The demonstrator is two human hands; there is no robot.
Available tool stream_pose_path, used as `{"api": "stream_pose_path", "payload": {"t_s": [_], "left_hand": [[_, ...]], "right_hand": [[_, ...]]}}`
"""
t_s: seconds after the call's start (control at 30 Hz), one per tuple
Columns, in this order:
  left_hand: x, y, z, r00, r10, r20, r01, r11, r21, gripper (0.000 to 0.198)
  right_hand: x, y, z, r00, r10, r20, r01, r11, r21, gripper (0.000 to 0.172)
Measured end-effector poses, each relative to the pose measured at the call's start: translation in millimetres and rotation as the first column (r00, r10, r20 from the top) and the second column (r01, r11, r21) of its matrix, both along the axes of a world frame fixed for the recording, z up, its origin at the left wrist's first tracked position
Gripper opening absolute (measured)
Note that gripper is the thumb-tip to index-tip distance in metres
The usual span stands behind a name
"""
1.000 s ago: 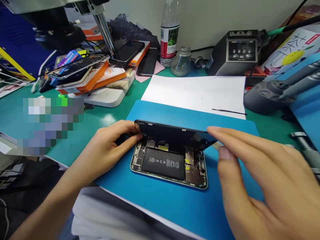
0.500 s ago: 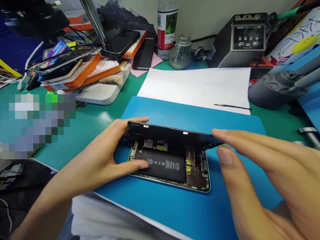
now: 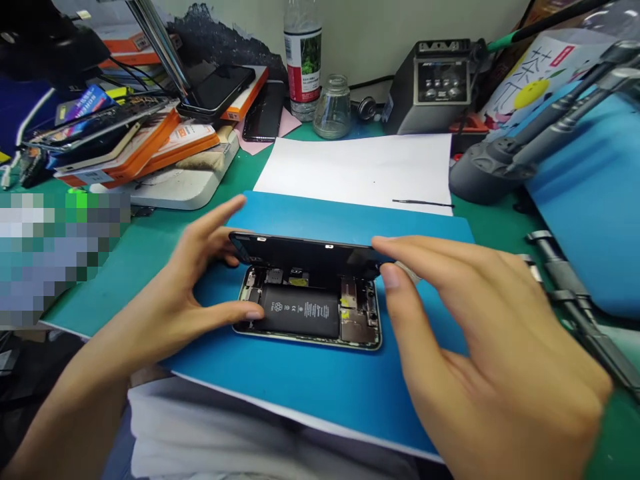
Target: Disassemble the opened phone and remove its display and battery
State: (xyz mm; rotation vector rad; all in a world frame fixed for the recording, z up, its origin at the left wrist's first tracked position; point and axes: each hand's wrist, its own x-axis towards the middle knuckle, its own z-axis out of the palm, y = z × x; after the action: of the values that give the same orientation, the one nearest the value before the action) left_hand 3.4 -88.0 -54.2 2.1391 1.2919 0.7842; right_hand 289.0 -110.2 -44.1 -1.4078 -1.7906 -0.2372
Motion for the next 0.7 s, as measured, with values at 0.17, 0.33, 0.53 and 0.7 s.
{"api": "stream_pose_path", "payload": {"t_s": [0.17, 0.33, 0.53, 0.7], "left_hand": [[-14, -14, 9.9, 0.996, 0.069, -0.06, -0.022, 0.816, 0.578, 0.083], [-11, -22, 30.9, 0.85, -0.191, -0.492, 0.434, 0.783, 0.446, 0.034], [0, -5, 33.9, 0.776, -0.302, -0.554, 0.529, 0.79, 0.31, 0.035], [0, -4, 27.7, 0.818, -0.305, -0.488, 0.478, 0.833, 0.279, 0.03]], "right_hand": [[-4, -2, 8.8, 0.998, 0.053, 0.025, -0.053, 0.998, 0.014, 0.02], [-4, -1, 9.3, 0.998, 0.051, 0.039, -0.052, 0.998, 0.024, 0.018], [-4, -1, 9.6, 0.996, 0.085, 0.009, -0.085, 0.995, 0.048, 0.017], [-4, -2, 10.5, 0.996, 0.093, -0.014, -0.093, 0.995, 0.03, 0.017]]}}
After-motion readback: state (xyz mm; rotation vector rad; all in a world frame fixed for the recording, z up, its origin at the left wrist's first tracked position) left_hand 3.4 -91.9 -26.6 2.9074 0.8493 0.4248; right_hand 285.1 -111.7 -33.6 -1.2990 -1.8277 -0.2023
